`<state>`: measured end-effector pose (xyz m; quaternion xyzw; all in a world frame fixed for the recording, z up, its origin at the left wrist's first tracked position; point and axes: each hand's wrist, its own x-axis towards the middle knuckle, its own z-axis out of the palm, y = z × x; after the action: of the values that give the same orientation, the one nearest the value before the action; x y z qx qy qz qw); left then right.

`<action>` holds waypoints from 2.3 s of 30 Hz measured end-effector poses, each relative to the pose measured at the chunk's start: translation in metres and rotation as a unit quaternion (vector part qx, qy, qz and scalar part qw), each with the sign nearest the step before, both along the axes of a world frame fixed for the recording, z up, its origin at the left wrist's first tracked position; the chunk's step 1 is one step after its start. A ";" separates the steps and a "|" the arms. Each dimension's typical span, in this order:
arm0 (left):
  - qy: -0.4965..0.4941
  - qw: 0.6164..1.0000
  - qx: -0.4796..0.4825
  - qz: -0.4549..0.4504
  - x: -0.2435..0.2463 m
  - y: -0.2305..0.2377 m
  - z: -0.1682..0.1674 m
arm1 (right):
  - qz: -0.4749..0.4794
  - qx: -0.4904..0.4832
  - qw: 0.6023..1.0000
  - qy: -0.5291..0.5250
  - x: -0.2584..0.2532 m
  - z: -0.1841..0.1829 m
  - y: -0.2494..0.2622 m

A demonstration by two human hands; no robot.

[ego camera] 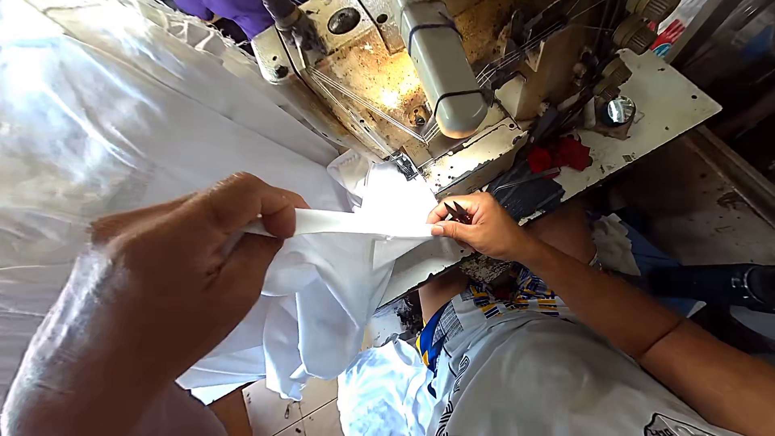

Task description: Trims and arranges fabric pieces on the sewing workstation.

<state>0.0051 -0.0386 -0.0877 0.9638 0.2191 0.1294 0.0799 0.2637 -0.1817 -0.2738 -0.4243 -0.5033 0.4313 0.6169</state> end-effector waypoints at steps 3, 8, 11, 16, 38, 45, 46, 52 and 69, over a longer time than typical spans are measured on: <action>0.003 0.998 -0.039 -0.056 0.007 -0.010 -0.007 | 0.004 -0.009 1.000 0.002 -0.003 -0.002 -0.010; -0.006 0.990 -0.060 -0.128 0.018 -0.011 -0.026 | -0.001 -0.014 1.000 0.017 -0.005 -0.005 -0.013; -0.020 0.988 -0.052 -0.146 0.025 -0.010 -0.035 | -0.006 -0.012 1.000 0.026 -0.005 -0.007 -0.009; -0.017 0.989 -0.035 -0.145 0.037 -0.011 -0.040 | -0.022 0.010 1.000 0.005 -0.003 -0.008 0.001; -0.037 0.996 -0.049 -0.072 0.045 -0.011 -0.095 | -0.059 0.048 0.997 -0.026 -0.004 -0.007 0.023; -0.114 0.991 -0.062 -0.022 0.032 -0.028 -0.104 | -0.071 0.073 0.992 -0.072 0.000 -0.012 0.021; -0.137 0.985 -0.086 -0.053 0.038 -0.044 -0.106 | -0.068 0.076 0.992 -0.068 0.002 -0.013 0.022; -0.103 0.950 -0.240 -0.169 0.046 -0.047 -0.118 | -0.063 0.068 0.993 -0.066 0.012 -0.023 0.017; -0.346 0.894 -0.247 0.144 -0.001 0.058 -0.164 | -0.085 -0.017 0.995 -0.043 0.013 -0.043 -0.001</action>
<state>0.0038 0.0194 -0.2519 0.7652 0.3386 0.4064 0.3669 0.2767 -0.1830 -0.3168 -0.4939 -0.4839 0.3669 0.6223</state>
